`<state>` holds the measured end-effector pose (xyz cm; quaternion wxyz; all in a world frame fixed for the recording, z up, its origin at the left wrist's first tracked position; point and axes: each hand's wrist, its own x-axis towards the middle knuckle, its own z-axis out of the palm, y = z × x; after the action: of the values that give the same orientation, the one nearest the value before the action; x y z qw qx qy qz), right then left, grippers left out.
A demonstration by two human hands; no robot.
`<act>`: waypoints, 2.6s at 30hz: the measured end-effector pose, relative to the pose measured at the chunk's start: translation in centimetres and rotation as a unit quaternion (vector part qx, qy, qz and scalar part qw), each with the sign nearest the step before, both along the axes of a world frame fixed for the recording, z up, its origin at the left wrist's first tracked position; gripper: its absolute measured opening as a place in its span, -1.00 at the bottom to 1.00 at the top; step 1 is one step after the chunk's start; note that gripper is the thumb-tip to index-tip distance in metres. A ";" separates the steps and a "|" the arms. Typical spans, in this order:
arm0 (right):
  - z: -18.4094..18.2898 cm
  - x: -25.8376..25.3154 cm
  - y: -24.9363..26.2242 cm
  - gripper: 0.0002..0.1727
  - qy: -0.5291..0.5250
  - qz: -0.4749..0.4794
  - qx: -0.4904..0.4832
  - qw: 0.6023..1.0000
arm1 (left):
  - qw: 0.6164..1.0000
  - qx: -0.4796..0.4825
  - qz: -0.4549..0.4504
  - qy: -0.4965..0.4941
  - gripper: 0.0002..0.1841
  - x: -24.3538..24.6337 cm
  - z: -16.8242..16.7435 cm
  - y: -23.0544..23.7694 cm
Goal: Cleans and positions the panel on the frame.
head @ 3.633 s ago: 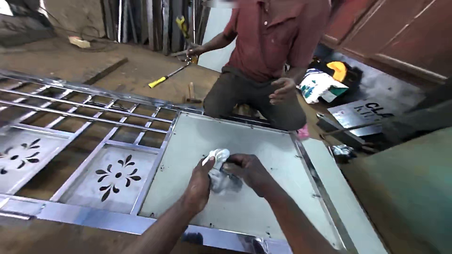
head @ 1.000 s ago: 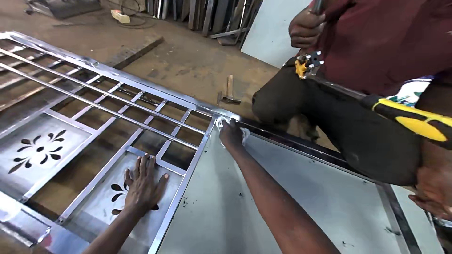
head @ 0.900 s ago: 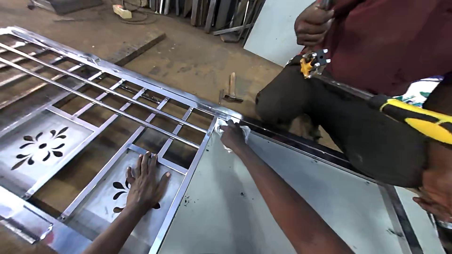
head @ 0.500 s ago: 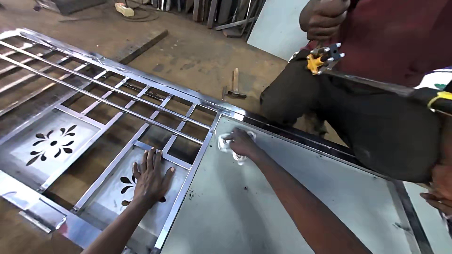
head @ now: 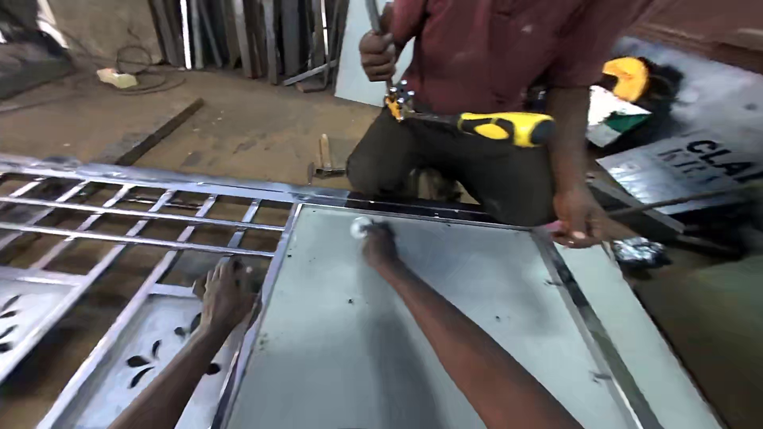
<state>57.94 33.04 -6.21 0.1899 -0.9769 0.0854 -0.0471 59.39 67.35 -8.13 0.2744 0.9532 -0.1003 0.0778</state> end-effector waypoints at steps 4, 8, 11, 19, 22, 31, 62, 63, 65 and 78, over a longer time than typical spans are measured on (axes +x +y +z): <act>2.6 -4.0 -2.6 -0.65 -0.071 0.053 0.103 0.991 | 0.990 0.020 -0.140 0.014 -0.59 4.8 0.6 -7.7; 4.3 -9.1 -16.4 -0.63 -0.029 -0.286 0.040 0.957 | 0.987 0.093 -0.124 0.036 -0.53 6.6 0.2 -11.2; 2.4 -9.2 -23.3 -0.50 0.042 -0.440 0.013 0.897 | 0.991 0.089 -0.096 -0.001 -0.56 6.6 -0.5 -11.3; 1.7 -2.1 -13.4 -0.64 0.079 -0.173 -0.038 0.981 | 0.992 0.032 -0.120 -0.031 -0.53 7.3 -1.8 -10.3; 3.2 -4.2 -13.7 -0.61 -0.010 -0.073 0.084 0.994 | 0.989 0.018 -0.136 -0.052 -0.50 7.4 -2.0 -9.8; 0.2 -10.5 -32.4 -0.56 0.007 -0.455 -0.054 0.889 | 0.990 -0.027 -0.133 -0.035 -0.47 7.2 -1.6 -9.9; 4.0 -1.1 -11.0 -0.57 0.051 -0.287 0.016 0.956 | 0.992 -0.051 -0.118 -0.005 -0.61 7.1 -1.3 -9.2; 4.8 -0.3 -9.7 -0.54 0.099 -0.300 0.012 0.949 | 0.992 -0.054 -0.113 -0.001 -0.62 7.1 -1.3 -9.4; 6.8 1.8 -4.9 -0.50 0.212 -0.244 0.001 0.946 | 0.993 -0.050 -0.107 0.004 -0.63 7.2 -1.1 -9.4; 0.7 2.0 2.0 -0.62 0.077 0.047 0.007 0.996 | 0.996 0.036 -0.064 0.057 -0.62 7.3 -0.6 -10.5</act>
<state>59.93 35.00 -5.52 0.1917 -0.9792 0.0544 0.0373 66.66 56.83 -8.71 0.2494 0.9570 -0.1482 0.0018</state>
